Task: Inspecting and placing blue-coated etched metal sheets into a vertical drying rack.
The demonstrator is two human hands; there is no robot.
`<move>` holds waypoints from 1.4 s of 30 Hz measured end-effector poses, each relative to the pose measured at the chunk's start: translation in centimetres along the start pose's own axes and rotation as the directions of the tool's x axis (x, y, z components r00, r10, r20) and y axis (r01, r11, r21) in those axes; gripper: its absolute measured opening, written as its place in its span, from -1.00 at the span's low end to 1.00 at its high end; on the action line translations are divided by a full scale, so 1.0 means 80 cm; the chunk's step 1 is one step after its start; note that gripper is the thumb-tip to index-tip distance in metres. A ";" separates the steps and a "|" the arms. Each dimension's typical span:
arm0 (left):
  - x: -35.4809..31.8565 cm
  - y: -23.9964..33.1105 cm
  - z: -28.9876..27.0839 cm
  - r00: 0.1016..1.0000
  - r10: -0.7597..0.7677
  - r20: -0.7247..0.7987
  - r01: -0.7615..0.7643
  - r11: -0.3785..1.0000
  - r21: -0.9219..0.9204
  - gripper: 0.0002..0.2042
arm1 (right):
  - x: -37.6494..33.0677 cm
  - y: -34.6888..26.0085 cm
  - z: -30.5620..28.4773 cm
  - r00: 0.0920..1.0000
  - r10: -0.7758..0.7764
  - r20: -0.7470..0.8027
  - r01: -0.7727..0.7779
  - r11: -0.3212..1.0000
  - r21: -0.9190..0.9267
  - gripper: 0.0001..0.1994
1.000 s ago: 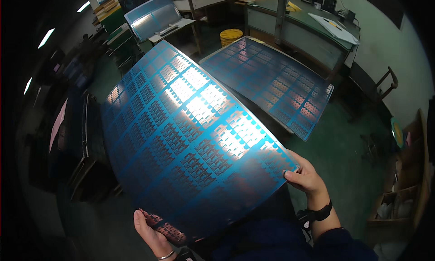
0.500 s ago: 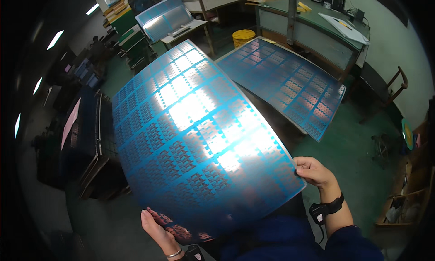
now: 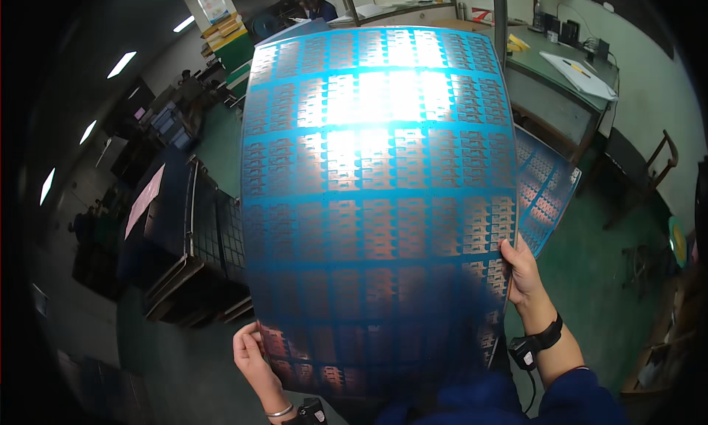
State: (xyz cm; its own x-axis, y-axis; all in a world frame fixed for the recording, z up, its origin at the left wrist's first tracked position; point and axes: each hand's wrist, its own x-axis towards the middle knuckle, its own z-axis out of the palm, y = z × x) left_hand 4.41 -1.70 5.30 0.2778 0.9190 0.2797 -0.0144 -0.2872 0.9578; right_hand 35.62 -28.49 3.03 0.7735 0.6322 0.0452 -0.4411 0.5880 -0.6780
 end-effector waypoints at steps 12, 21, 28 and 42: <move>-0.048 -0.037 0.074 0.878 -0.416 0.237 0.432 0.475 -0.767 -0.57 | -0.004 0.055 0.030 0.988 -0.150 -0.031 0.153 0.974 0.169 -0.66; -0.022 -0.112 -0.001 0.835 -0.477 -0.275 0.221 0.748 -0.625 -0.67 | -0.037 0.058 0.023 0.978 0.151 0.147 -0.155 0.988 0.017 -0.60; -0.030 -0.098 -0.061 0.749 -0.608 -0.264 0.461 0.764 -0.452 -0.51 | -0.027 -0.027 -0.003 0.981 -0.189 -0.048 0.190 0.982 0.018 -0.52; -0.059 -0.093 -0.111 0.428 -0.883 0.193 0.858 0.329 -0.394 -0.50 | -0.051 -0.017 -0.009 0.999 -0.016 -0.044 0.013 0.997 -0.073 -0.45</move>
State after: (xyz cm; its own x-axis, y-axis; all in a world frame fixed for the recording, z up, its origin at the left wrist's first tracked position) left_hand -5.29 -1.51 -2.53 0.3172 0.5944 -0.7390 -0.1447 0.8004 0.5817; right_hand 33.37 -32.24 3.21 0.8000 0.5995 0.0237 -0.3964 0.5579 -0.7291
